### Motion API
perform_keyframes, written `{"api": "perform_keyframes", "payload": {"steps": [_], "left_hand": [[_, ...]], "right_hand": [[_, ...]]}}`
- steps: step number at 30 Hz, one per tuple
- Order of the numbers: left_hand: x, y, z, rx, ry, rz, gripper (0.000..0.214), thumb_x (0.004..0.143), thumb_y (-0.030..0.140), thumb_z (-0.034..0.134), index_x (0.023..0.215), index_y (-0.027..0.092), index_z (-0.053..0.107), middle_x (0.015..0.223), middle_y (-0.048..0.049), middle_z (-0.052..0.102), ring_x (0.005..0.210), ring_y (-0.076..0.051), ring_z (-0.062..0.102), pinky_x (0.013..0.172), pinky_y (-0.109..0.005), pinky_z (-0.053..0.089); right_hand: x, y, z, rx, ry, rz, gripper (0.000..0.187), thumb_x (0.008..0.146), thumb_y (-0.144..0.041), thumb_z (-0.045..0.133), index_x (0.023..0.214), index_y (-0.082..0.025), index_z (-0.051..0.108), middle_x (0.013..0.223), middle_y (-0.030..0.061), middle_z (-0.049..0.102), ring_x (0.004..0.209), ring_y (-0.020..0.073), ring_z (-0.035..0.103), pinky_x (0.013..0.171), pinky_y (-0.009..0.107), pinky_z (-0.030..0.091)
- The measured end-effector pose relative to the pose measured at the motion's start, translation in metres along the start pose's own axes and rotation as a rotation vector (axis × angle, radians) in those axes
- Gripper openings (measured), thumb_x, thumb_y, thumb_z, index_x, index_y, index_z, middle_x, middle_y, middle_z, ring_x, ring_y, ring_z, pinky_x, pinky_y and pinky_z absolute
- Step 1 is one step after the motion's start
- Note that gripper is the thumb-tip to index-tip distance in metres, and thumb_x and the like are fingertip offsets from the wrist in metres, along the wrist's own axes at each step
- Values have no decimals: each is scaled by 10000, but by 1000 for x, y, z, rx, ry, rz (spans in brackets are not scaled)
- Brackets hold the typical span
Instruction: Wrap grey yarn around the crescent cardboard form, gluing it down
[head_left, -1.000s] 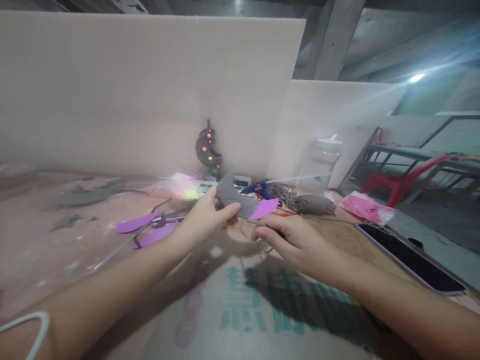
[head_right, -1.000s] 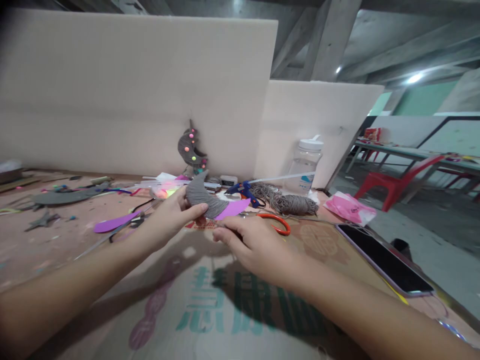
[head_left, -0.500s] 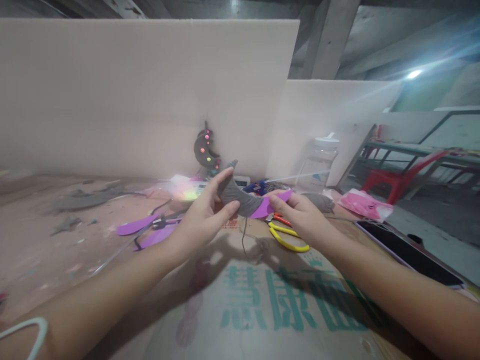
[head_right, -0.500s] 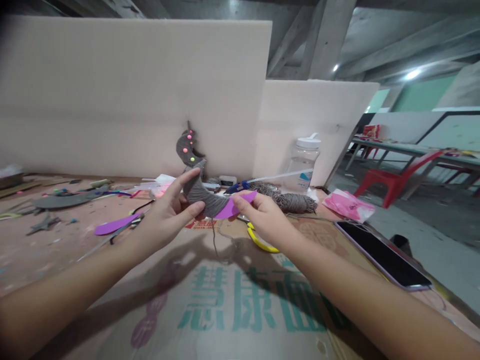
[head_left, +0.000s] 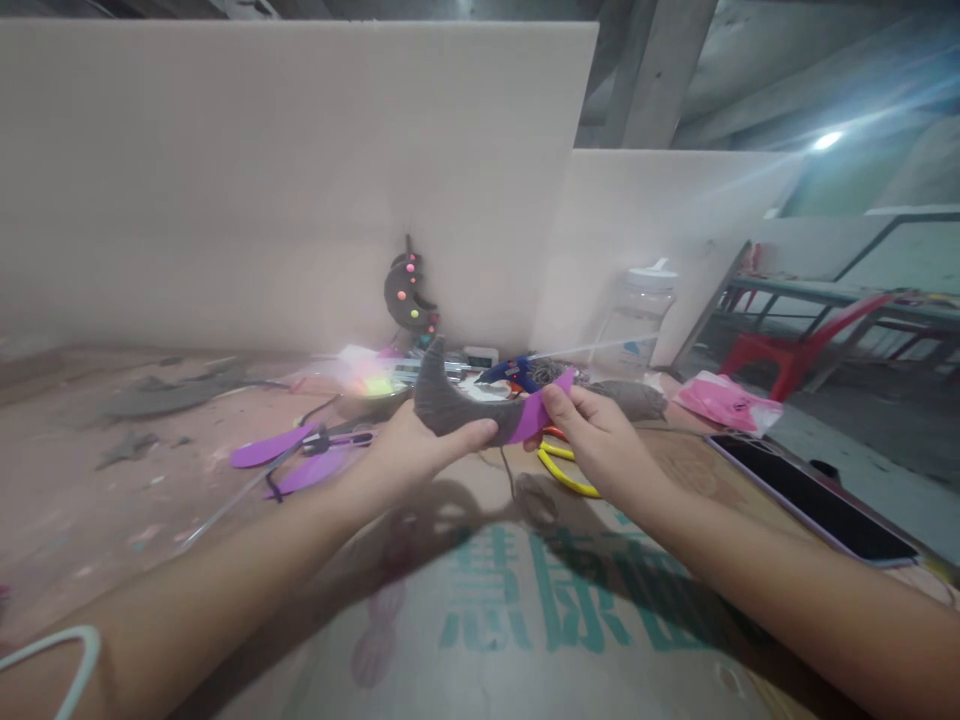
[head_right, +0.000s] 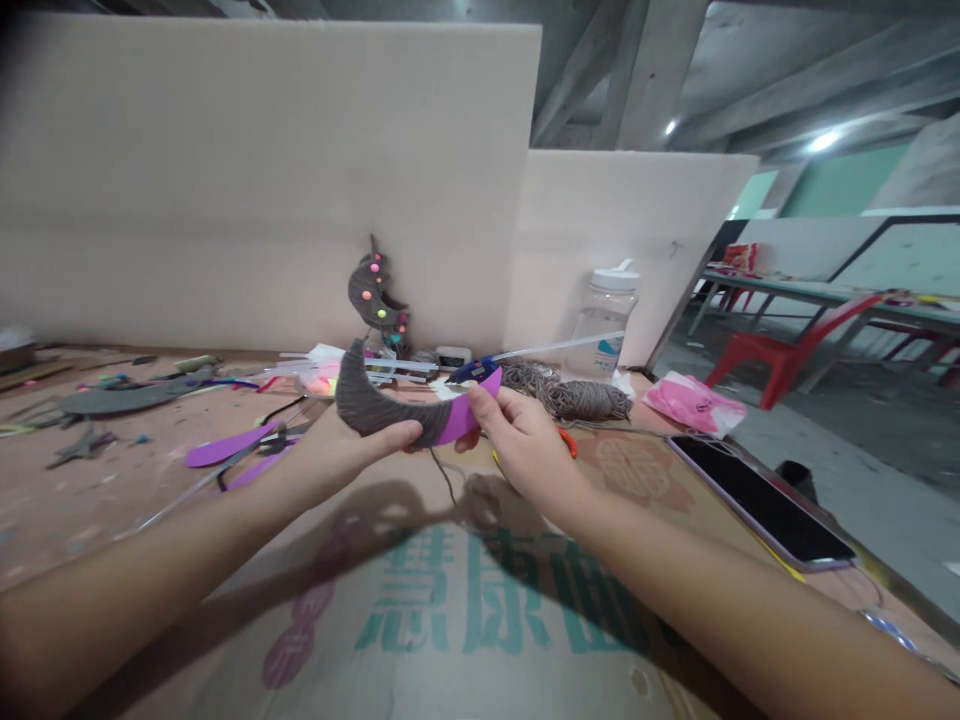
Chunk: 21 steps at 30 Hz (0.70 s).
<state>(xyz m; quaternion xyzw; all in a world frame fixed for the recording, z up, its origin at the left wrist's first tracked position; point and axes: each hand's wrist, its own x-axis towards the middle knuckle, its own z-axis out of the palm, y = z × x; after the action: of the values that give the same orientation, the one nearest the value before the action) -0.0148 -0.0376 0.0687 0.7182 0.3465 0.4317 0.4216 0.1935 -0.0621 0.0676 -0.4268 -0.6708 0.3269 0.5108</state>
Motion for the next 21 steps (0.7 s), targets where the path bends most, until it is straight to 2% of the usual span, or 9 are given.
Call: {"api": "perform_keyframes", "payload": {"steps": [3,6,8,10,12,15,17,19,21], "left_hand": [[3,-2,-2,-31,80,14,407,775,427,692,1111,200,658,1186,-78,684,1119,-235,608,979,-374,467],[7,-5,-2,-115,142,46,367,786,434,674,1050,181,652,1098,-76,695,961,-214,646,881,-359,511],[8,-7,-1,-151,158,39,358,789,441,666,1023,171,646,1050,-74,697,876,-202,651,830,-354,527],[7,-7,-1,-123,167,24,356,797,444,655,1020,167,645,1051,-76,695,909,-209,646,847,-356,521],[6,-5,-2,-47,171,8,357,795,445,655,1022,170,651,1072,-75,695,981,-226,632,874,-358,510],[4,-3,-1,59,150,-7,353,764,426,683,1012,175,662,1055,-70,705,998,-246,633,867,-365,509],[3,-2,1,50,151,11,445,739,390,711,1126,188,621,1005,-60,706,915,-232,659,804,-348,525],[0,-1,3,-16,148,27,664,729,352,729,1330,229,474,905,-30,702,762,-195,674,700,-311,532],[-2,1,5,-61,122,34,795,743,341,726,1432,271,337,754,14,672,610,-166,650,605,-280,517]], "right_hand": [[0,5,0,-15,-85,-78,570,942,-625,325,853,-158,641,817,71,661,803,179,622,795,318,489],[-3,6,8,34,-220,-66,500,939,-598,379,1049,-173,619,1002,91,668,977,197,621,892,337,475],[-8,3,17,-10,-276,35,384,939,-494,470,1144,-184,567,966,72,676,932,186,630,812,314,496],[-14,0,24,-137,-297,102,264,947,-369,479,1107,-180,571,833,39,668,772,159,620,671,270,479],[-19,-2,27,-300,-300,30,198,953,-291,450,973,-176,610,773,25,649,697,139,584,621,249,435],[-24,-5,25,-493,-319,-182,216,955,-273,453,867,-181,628,789,24,651,714,133,563,642,246,398],[-26,-9,22,-584,-328,-264,228,962,-287,448,876,-187,635,779,22,651,701,135,550,636,249,380],[-28,-13,19,-648,-322,-320,234,963,-297,451,880,-193,644,781,25,660,694,139,547,629,252,370],[-29,-18,17,-687,-311,-359,234,960,-301,458,877,-199,651,766,23,666,667,139,543,613,253,360]]}}
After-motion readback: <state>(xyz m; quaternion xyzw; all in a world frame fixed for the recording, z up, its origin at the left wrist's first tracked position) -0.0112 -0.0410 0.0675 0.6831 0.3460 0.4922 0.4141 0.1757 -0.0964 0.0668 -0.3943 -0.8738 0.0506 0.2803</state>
